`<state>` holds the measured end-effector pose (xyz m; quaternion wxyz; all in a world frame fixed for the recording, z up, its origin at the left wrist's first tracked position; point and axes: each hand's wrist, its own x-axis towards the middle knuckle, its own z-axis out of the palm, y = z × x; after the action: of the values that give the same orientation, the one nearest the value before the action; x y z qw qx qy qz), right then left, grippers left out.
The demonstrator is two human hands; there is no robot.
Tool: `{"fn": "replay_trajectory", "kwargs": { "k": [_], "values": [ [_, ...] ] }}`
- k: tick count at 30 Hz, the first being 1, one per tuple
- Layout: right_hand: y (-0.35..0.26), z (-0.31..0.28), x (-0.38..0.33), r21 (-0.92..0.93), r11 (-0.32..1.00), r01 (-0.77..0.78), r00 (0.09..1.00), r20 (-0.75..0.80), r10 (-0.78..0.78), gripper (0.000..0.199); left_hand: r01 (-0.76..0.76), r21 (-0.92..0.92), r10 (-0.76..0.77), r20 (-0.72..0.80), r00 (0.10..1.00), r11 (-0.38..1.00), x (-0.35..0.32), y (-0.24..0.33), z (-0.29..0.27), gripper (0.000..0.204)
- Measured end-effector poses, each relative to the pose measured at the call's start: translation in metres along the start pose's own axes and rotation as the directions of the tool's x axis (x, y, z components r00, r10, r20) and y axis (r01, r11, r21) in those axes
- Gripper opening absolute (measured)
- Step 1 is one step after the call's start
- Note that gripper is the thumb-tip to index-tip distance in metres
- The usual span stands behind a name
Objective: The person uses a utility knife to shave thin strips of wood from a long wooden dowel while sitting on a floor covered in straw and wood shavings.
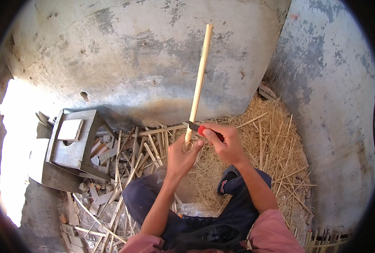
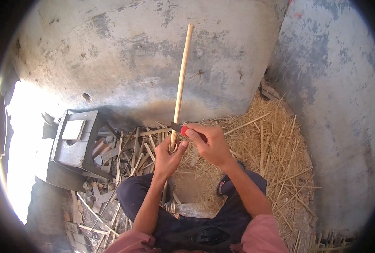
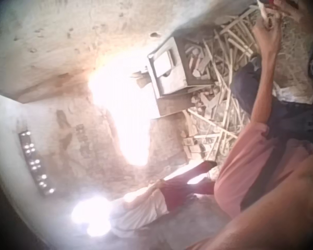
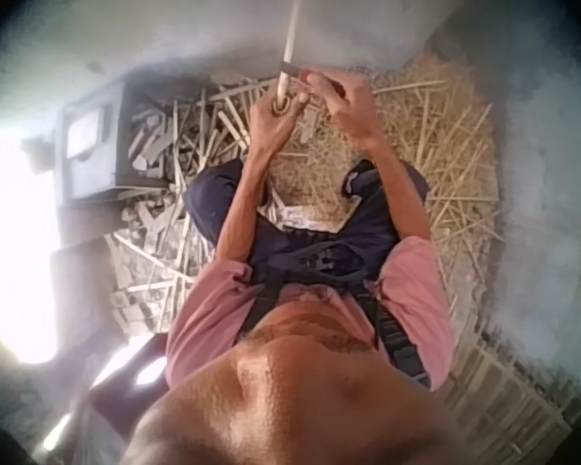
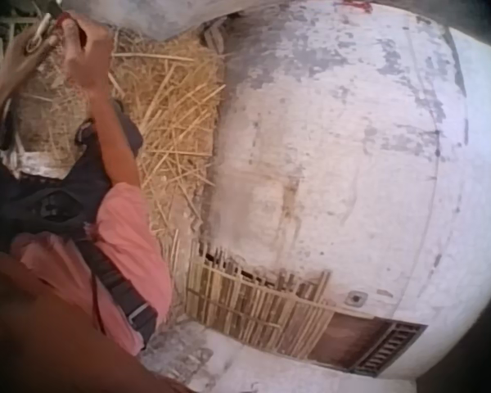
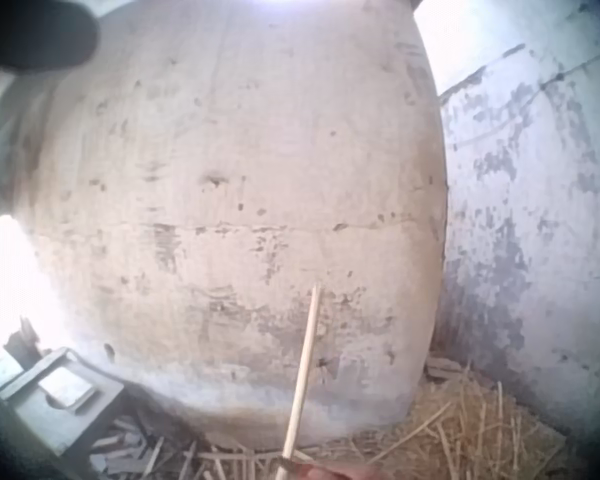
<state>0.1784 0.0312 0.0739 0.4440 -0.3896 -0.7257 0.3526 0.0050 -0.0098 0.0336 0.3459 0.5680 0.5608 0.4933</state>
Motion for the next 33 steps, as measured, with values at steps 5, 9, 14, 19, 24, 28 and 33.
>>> {"fn": "replay_trajectory", "kwargs": {
  "k": [5, 9, 14, 19, 24, 28, 33],
  "values": [
    [-0.004, -0.015, 0.002, 0.002, 1.0, -0.022, 0.988, 0.155, 0.022, 0.024, -0.014, -0.055, 0.016, 0.027, 1.0, 0.998, -0.002, -0.017, 0.001, 0.042],
    [0.007, -0.017, 0.002, -0.112, 0.99, 0.092, 0.976, 0.206, -0.067, 0.022, -0.012, -0.105, 0.02, 0.082, 0.996, 0.994, -0.001, -0.009, 0.002, 0.037],
    [0.01, -0.018, 0.002, -0.149, 0.984, 0.094, 0.969, 0.241, -0.056, 0.02, -0.084, -0.053, 0.088, 0.079, 0.993, 0.995, -0.001, -0.015, 0.002, 0.029],
    [0.008, -0.015, 0.001, -0.136, 0.986, 0.091, 0.972, 0.229, -0.059, 0.018, -0.196, 0.054, 0.197, -0.02, 0.98, 0.979, 0.0, -0.019, 0.004, 0.029],
    [0.007, -0.01, -0.001, -0.149, 0.981, 0.126, 0.979, 0.176, -0.099, 0.016, -0.127, 0.094, 0.133, -0.065, 0.989, 0.987, -0.004, -0.016, 0.007, 0.018],
    [0.003, -0.004, -0.001, -0.154, 0.979, 0.13, 0.985, 0.134, -0.109, 0.016, -0.121, 0.09, 0.129, -0.094, 0.987, 0.989, -0.004, -0.015, 0.007, 0.014],
    [-0.002, -0.002, -0.003, -0.159, 0.985, 0.073, 0.993, 0.102, -0.058, 0.017, -0.107, 0.117, 0.12, -0.112, 0.986, 0.987, -0.003, -0.011, 0.005, 0.015]
  ]
}}
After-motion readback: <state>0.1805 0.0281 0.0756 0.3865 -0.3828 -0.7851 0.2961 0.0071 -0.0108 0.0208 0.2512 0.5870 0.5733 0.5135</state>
